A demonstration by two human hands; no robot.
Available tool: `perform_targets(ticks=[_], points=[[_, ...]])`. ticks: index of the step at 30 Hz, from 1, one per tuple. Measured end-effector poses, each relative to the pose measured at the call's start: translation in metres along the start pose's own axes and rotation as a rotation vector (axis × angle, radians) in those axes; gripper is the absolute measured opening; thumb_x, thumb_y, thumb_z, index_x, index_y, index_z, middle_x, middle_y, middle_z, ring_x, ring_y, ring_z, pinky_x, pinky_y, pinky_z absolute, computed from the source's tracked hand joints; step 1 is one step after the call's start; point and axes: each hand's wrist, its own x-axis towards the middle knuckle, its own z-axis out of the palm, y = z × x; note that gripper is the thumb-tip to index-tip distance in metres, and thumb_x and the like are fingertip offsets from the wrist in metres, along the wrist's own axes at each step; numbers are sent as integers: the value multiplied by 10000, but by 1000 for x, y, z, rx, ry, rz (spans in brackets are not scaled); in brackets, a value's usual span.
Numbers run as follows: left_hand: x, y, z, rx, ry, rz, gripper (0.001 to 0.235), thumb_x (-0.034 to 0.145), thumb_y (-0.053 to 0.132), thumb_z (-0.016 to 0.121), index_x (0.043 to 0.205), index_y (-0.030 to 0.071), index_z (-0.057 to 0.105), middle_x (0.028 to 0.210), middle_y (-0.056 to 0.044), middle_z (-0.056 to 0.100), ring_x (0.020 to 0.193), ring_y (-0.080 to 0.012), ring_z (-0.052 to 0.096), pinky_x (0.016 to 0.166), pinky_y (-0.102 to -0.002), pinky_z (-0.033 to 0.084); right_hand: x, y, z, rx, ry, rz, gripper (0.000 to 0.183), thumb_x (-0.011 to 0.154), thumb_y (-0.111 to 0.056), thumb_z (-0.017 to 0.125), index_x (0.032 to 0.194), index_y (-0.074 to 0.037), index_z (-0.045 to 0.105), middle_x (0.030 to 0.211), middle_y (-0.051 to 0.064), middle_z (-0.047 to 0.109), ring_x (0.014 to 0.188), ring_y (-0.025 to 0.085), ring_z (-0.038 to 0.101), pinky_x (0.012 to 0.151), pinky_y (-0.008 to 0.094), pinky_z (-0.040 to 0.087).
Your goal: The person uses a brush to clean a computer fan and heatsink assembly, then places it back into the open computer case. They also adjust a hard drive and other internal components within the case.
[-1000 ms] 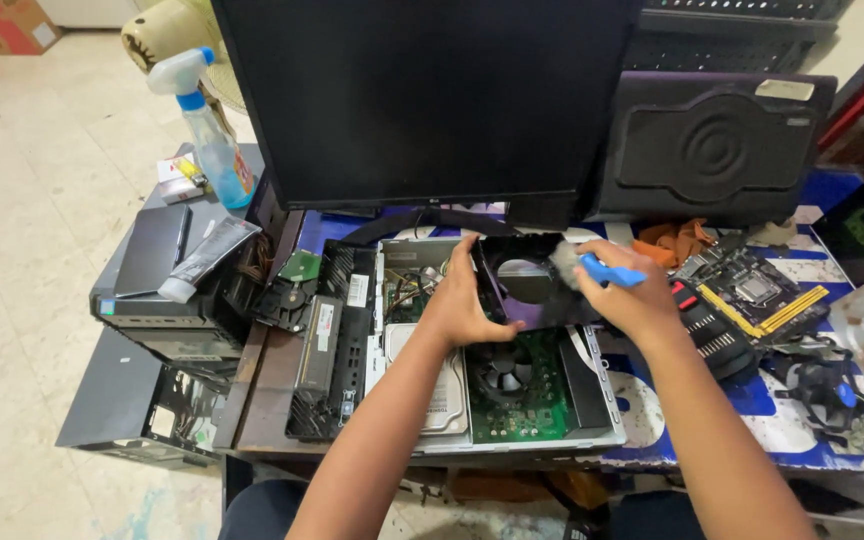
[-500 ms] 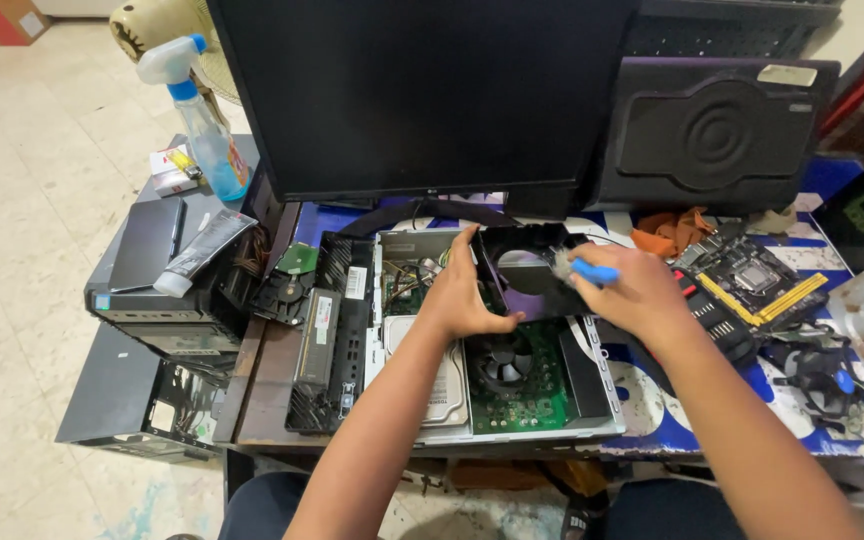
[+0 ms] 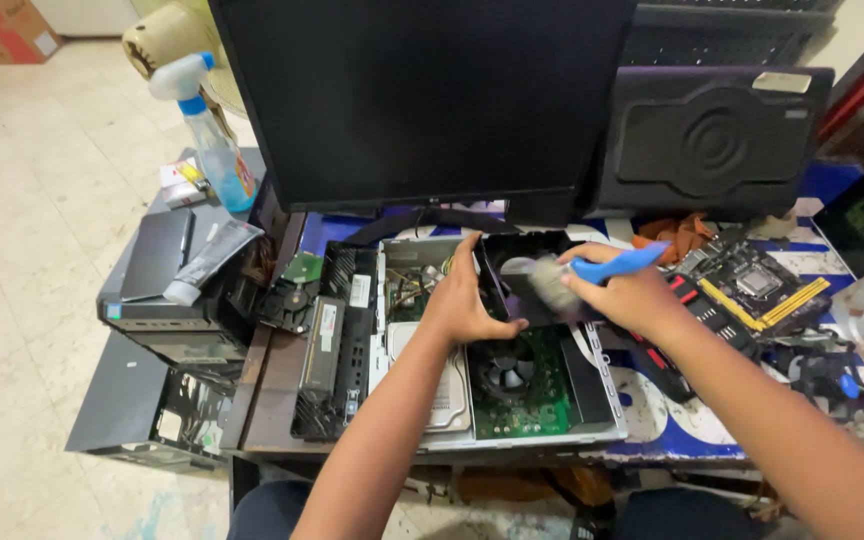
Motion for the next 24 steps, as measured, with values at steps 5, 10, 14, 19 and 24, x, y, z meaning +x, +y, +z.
perform_targets(ticks=[5,10,14,19,24], points=[[0,-3,1,15,5,5,1405,445,476,925,1575,146,160,1518,-232,413,1200,-471,635,1062,-572,528,-18,-26,-5,43,-84,51,293,841,-277,747,1125,-211,773,1157,106,787,1213,328,676,1084,474,497],[-1,-2,3,16,10,16,1391,456,470,924,1578,125,178,1502,-253,427,1197,-479,637,1043,-573,538,-4,-4,4,-181,30,-6,219,927,-318,686,1129,-258,745,1131,48,779,1175,275,690,1066,453,514],[1,-7,4,-5,32,29,1415,424,457,938,1580,136,188,1520,-225,424,1167,-438,661,1020,-541,546,-6,-33,5,373,-68,234,304,833,-168,797,1134,-130,777,966,189,724,757,312,744,600,361,638],[0,-2,2,-3,11,43,1473,389,500,953,1586,127,179,1529,-223,416,1167,-405,669,1017,-522,554,10,-37,32,658,105,237,292,864,-113,795,1152,-82,763,975,150,653,854,268,705,582,377,659],[-5,9,-2,-11,-20,36,1482,399,471,973,1579,72,170,1516,-253,411,1175,-424,661,1031,-531,536,9,-53,27,738,-78,316,312,782,-59,815,1077,26,760,963,202,653,812,292,692,554,391,650]])
